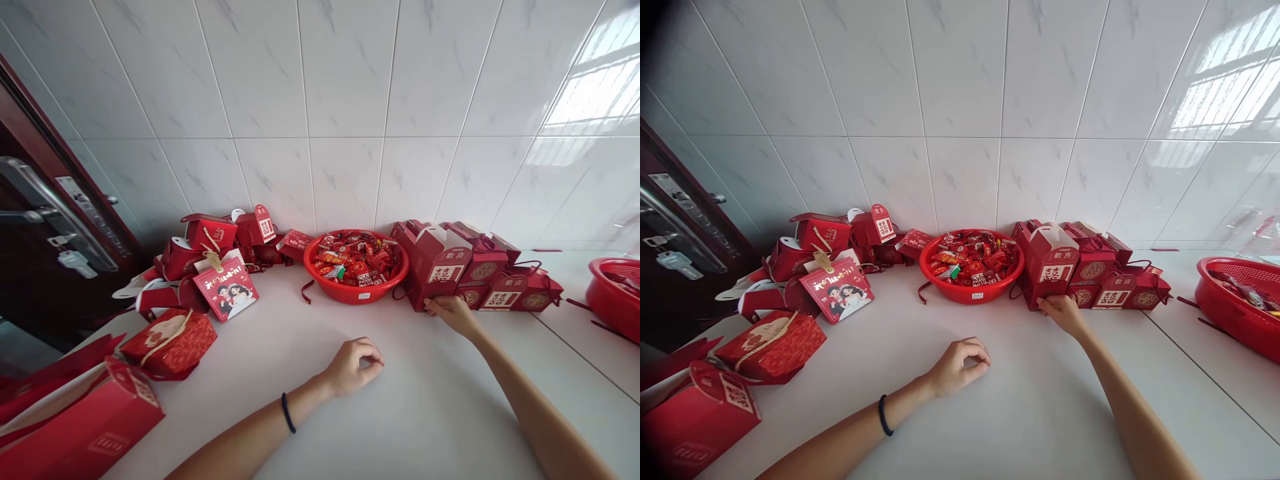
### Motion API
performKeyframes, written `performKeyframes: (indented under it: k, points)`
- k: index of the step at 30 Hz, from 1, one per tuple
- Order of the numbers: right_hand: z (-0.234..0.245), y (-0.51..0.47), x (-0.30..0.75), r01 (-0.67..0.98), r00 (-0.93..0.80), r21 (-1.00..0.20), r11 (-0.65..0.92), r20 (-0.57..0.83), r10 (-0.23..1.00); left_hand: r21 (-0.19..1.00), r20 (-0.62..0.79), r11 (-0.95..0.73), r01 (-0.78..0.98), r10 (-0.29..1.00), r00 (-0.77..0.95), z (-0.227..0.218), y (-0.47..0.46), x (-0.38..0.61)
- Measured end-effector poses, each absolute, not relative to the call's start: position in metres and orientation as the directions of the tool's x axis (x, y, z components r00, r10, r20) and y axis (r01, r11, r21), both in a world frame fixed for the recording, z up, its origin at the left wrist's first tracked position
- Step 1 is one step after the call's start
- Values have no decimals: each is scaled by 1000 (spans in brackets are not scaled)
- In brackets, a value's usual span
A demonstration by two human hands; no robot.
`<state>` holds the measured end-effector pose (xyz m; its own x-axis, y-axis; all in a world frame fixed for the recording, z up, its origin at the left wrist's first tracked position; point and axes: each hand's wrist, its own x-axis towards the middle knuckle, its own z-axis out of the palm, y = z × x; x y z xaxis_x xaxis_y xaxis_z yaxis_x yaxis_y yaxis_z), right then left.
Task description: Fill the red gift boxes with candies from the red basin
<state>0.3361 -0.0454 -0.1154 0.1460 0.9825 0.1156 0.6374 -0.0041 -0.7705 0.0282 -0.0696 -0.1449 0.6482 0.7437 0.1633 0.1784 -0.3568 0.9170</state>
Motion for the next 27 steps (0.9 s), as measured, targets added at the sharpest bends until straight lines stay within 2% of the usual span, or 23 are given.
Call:
performKeyframes:
  k: [5,8,12,14,16,19,22,24,27]
  points:
    - [-108,-54,328,667,91,-745,6,90,992,919,97,-331,214,716,691,-137,-64,21]
    - [-102,-60,312,647,-4,-761,36,44,999,902,25,-333,274,674,738,-125,-55,10]
    - [-95,-71,274,613,-202,-780,126,-1,979,817,-52,-438,375,592,804,-91,-37,-19]
    - [-94,-77,255,586,-303,-794,162,-29,953,759,-67,-489,430,598,799,-67,-25,-37]
    - [-96,-83,241,566,-392,-803,186,-63,918,704,-24,-530,472,647,762,-40,-8,-57]
    - [-103,-88,231,550,-450,-815,183,-104,887,659,93,-502,560,793,601,0,29,-84]
    - [-109,-88,232,512,-417,-849,133,-110,902,569,250,-353,742,935,253,33,78,-106]
    - [-112,-86,232,471,-386,-876,103,-100,917,503,356,-213,838,934,24,50,110,-116]
    - [-117,-83,232,426,-350,-902,64,-99,931,478,399,-153,865,915,-58,68,147,-127]
